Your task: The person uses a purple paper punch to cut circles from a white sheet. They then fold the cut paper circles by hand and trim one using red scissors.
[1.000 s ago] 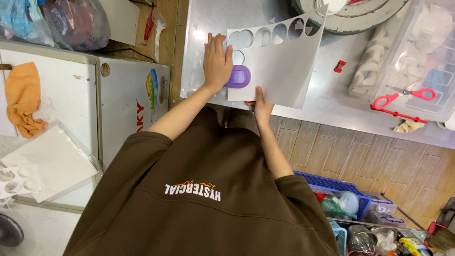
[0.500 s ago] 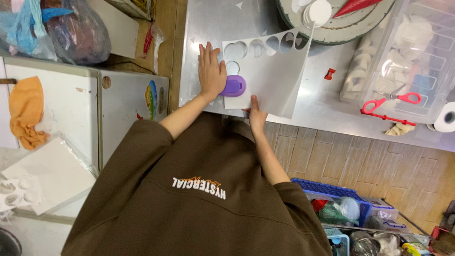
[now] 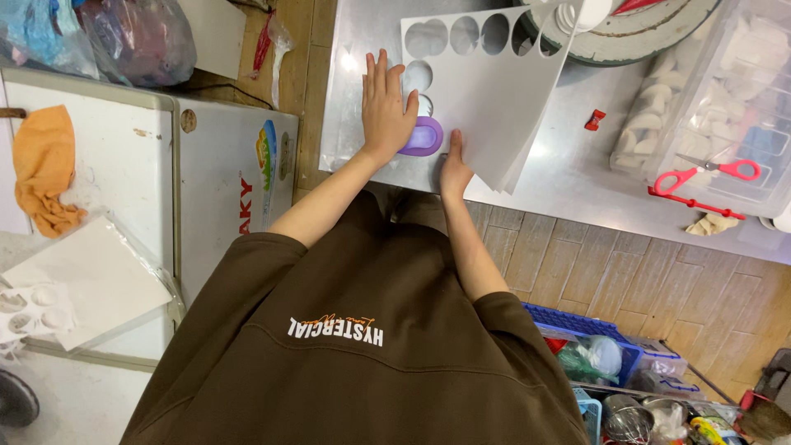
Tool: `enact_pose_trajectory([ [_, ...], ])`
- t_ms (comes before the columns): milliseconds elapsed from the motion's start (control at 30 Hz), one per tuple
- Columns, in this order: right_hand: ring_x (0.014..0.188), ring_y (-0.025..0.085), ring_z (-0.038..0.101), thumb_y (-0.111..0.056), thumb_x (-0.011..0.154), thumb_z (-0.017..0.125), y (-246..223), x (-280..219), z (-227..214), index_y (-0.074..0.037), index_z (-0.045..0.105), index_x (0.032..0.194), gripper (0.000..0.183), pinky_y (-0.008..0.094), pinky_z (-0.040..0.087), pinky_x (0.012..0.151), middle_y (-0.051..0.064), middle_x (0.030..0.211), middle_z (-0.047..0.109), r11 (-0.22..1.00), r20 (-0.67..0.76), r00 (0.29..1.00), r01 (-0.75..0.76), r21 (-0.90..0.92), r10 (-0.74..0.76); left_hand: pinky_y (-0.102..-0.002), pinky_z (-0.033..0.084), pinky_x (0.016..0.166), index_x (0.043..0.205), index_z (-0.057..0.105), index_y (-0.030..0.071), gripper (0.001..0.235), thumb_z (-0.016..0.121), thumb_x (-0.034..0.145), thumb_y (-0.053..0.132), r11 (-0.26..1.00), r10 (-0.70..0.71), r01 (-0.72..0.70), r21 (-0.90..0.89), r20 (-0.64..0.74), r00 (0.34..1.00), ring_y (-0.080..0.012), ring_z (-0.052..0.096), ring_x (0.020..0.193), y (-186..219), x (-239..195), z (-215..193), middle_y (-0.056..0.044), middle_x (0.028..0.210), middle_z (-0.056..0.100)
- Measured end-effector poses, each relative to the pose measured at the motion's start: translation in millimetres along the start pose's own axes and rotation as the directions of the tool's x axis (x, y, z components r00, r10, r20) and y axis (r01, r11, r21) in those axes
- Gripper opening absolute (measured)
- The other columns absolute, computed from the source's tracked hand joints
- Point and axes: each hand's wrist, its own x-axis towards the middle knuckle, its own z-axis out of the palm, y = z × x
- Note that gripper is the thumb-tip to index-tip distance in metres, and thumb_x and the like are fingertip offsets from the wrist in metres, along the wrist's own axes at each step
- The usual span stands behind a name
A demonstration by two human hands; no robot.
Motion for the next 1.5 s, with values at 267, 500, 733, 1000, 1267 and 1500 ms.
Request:
enact_pose_trajectory([
  [267, 0.101, 0.023, 0.061, -0.028, 0.103, 0.066, -10, 2, 4, 0.010, 0.065, 0.117, 0.041, 0.036, 0.049, 0.096, 0.015, 0.112, 0.069, 0.999, -0.012, 1.000, -0.023, 0.046, 0.024, -0.057, 0.021, 0.126, 0.133, 0.056, 0.002, 0.042, 0.067, 0.096, 0.019, 1.000, -0.012, 0.012, 0.000, -0.010, 1.000, -0.0456, 0.018, 0.155, -2, 1, 2, -0.026, 0.162, 0.032],
  [500, 0.100, 0.022, 0.061, -0.028, 0.103, 0.065, -14, 2, 4, 0.010, 0.066, 0.116, 0.040, 0.034, 0.050, 0.095, 0.014, 0.110, 0.070, 0.998, -0.006, 0.999, -0.037, 0.046, 0.037, -0.056, 0.022, 0.127, 0.132, 0.056, 0.002, 0.038, 0.064, 0.098, 0.016, 1.000, -0.003, 0.003, -0.007, -0.004, 1.000, -0.0448, 0.019, 0.155, -2, 0, 0, -0.025, 0.161, 0.034],
  [733, 0.105, 0.024, 0.061, -0.028, 0.104, 0.065, -9, 0, 5, 0.011, 0.062, 0.121, 0.043, 0.036, 0.048, 0.098, 0.016, 0.115, 0.069, 1.000, -0.005, 1.000, 0.028, 0.014, -0.028, -0.054, 0.024, 0.127, 0.129, 0.059, 0.006, 0.032, 0.055, 0.097, 0.004, 0.999, -0.042, 0.042, 0.004, 0.016, 0.999, -0.0432, 0.022, 0.157, -11, -2, 5, -0.019, 0.161, 0.038],
  [1000, 0.111, 0.029, 0.064, -0.039, 0.104, 0.061, -2, 3, 5, 0.008, 0.066, 0.125, 0.053, 0.037, 0.048, 0.103, 0.021, 0.122, 0.071, 0.994, -0.002, 0.994, -0.107, -0.034, 0.107, -0.057, 0.018, 0.126, 0.133, 0.055, 0.002, 0.042, 0.063, 0.093, 0.010, 0.999, -0.031, 0.030, -0.016, -0.056, 0.998, -0.0452, 0.017, 0.155, 2, -3, -4, -0.023, 0.161, 0.034],
  [1267, 0.141, 0.022, 0.037, -0.059, 0.103, 0.047, -36, 5, -46, -0.006, 0.049, 0.152, 0.072, 0.033, 0.023, 0.117, 0.010, 0.156, 0.045, 0.958, -0.009, 0.959, -0.282, -0.048, 0.282, -0.060, 0.012, 0.126, 0.133, 0.053, 0.000, 0.044, 0.067, 0.098, 0.023, 0.999, 0.025, -0.026, -0.025, -0.039, 0.999, -0.0451, 0.015, 0.155, 8, -2, -6, -0.024, 0.159, 0.035],
  [1500, 0.128, 0.027, 0.056, -0.033, 0.099, 0.071, -129, -18, -91, 0.002, 0.047, 0.144, 0.062, 0.043, 0.047, 0.112, 0.016, 0.142, 0.056, 0.724, -0.188, 0.978, 0.068, 0.686, 0.086, -0.058, 0.012, 0.125, 0.126, 0.061, 0.007, 0.027, 0.065, 0.100, 0.013, 0.987, 0.115, -0.126, -0.103, -0.103, 0.988, -0.0427, 0.025, 0.153, 15, 1, -14, -0.018, 0.154, 0.047],
])
